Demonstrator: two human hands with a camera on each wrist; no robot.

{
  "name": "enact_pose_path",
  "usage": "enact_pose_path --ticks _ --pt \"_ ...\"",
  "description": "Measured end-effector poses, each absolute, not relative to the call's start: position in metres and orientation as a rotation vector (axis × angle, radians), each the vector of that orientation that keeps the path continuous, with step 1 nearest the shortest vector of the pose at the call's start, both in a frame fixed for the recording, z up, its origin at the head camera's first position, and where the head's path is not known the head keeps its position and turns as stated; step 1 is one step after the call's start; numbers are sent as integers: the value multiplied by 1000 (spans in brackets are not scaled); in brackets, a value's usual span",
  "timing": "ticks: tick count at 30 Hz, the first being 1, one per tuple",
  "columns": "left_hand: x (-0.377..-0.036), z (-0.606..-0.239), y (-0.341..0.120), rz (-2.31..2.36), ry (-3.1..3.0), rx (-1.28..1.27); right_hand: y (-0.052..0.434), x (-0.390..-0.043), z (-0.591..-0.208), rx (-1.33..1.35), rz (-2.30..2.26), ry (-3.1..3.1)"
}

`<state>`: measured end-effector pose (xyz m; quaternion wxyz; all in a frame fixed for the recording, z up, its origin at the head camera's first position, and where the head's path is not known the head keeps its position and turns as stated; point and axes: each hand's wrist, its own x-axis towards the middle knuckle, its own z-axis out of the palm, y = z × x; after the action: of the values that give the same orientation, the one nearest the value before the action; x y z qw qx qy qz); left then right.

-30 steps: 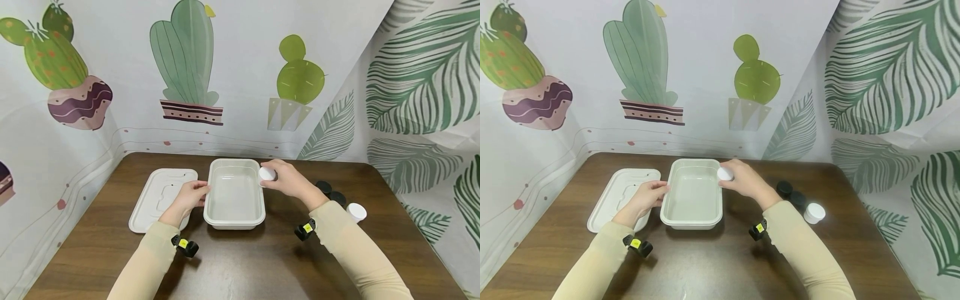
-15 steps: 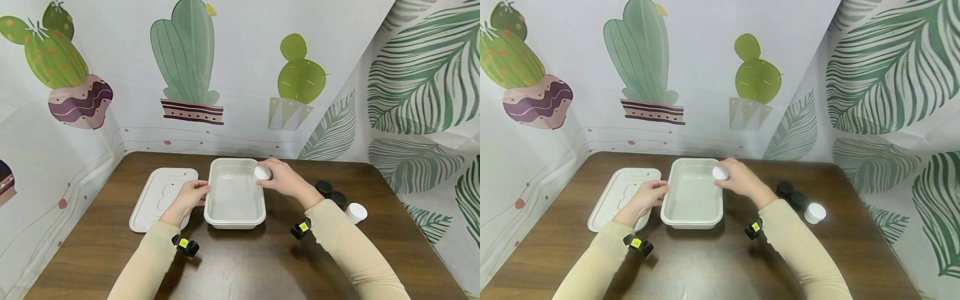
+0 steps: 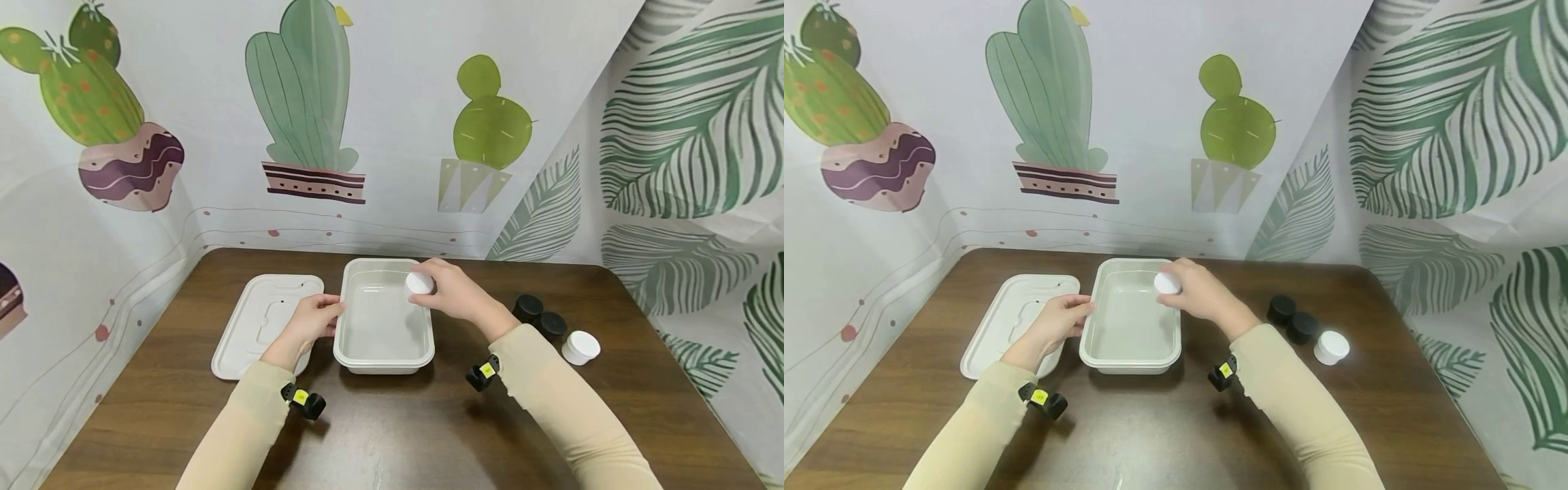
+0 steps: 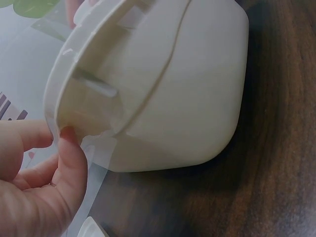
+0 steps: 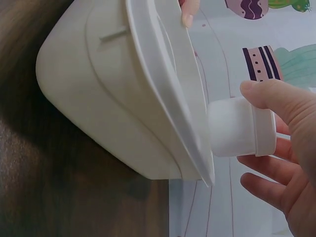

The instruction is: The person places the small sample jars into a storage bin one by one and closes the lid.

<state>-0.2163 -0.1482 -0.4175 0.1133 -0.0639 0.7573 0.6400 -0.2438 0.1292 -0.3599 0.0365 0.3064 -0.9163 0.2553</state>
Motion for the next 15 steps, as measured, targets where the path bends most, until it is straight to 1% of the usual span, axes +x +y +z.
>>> enact_pose_path --ticks 15 --pt "-217 -418 -149 1877 2226 -188 113 -243 -364 995 811 -2817"
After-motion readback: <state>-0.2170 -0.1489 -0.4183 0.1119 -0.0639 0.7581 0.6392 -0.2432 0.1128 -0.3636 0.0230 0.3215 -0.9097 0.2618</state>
